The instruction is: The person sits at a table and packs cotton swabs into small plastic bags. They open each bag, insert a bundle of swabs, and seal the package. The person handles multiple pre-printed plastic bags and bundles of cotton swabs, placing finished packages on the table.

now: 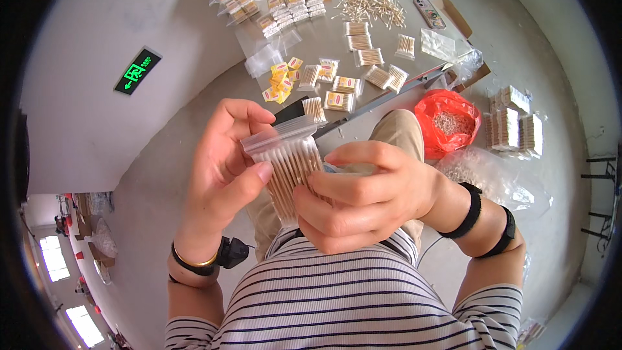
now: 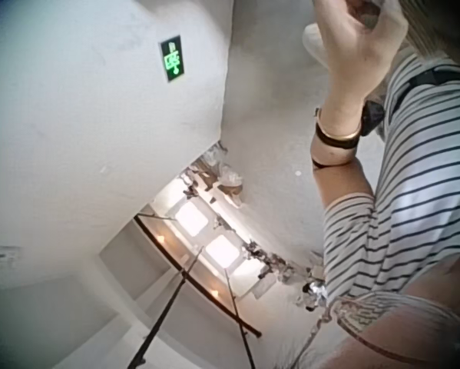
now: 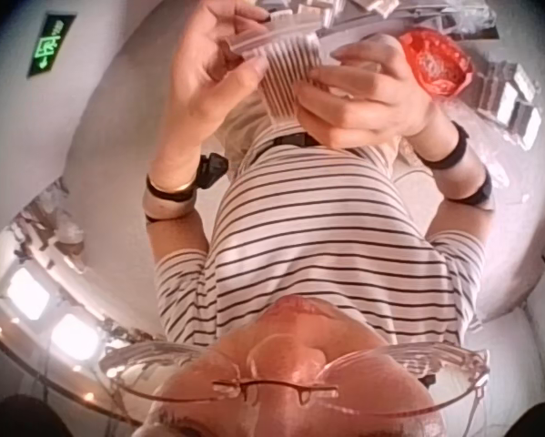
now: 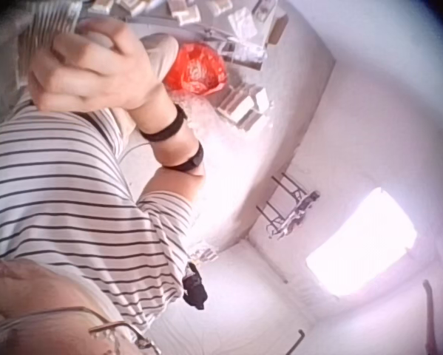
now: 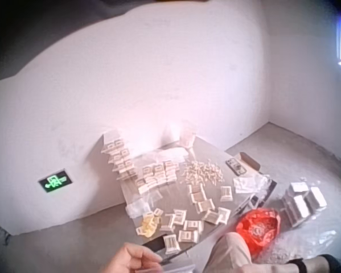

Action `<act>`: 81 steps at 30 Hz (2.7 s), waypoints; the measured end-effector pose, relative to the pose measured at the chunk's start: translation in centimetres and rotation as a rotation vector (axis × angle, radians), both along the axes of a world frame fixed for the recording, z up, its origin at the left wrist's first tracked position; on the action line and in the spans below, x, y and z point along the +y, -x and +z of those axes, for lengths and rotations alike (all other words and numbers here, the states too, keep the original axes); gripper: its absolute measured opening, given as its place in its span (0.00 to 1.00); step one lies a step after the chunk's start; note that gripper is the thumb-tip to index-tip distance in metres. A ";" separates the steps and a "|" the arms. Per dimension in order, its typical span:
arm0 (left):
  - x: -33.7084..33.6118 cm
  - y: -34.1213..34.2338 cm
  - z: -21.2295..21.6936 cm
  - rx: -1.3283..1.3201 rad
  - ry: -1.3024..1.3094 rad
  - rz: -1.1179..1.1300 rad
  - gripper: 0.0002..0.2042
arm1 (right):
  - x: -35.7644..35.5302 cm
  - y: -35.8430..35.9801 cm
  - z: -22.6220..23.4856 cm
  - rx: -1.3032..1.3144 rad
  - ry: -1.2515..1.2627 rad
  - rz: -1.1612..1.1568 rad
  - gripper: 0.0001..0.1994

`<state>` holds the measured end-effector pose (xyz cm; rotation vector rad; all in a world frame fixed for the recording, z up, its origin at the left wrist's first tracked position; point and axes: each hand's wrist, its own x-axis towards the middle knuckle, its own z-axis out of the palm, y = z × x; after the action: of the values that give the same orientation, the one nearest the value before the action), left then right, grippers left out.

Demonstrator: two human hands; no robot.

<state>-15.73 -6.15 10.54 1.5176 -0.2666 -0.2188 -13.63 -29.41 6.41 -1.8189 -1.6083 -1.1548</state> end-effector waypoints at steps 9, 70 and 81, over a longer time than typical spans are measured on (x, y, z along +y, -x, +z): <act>0.4 -0.5 0.6 0.151 0.109 -0.081 0.26 | -0.5 -0.2 -0.4 -0.001 -0.010 -0.008 0.11; 0.4 1.4 -1.6 -0.873 -0.424 0.190 0.16 | 1.1 0.0 1.6 0.784 -0.157 0.004 0.15; -0.5 1.6 -0.5 -0.921 -0.487 0.246 0.19 | 1.2 0.0 1.1 0.842 -0.137 0.040 0.12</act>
<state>-17.36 -6.62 10.05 2.0413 -0.7868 0.6810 -13.60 -28.16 7.49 -1.8057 -1.0275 -0.3544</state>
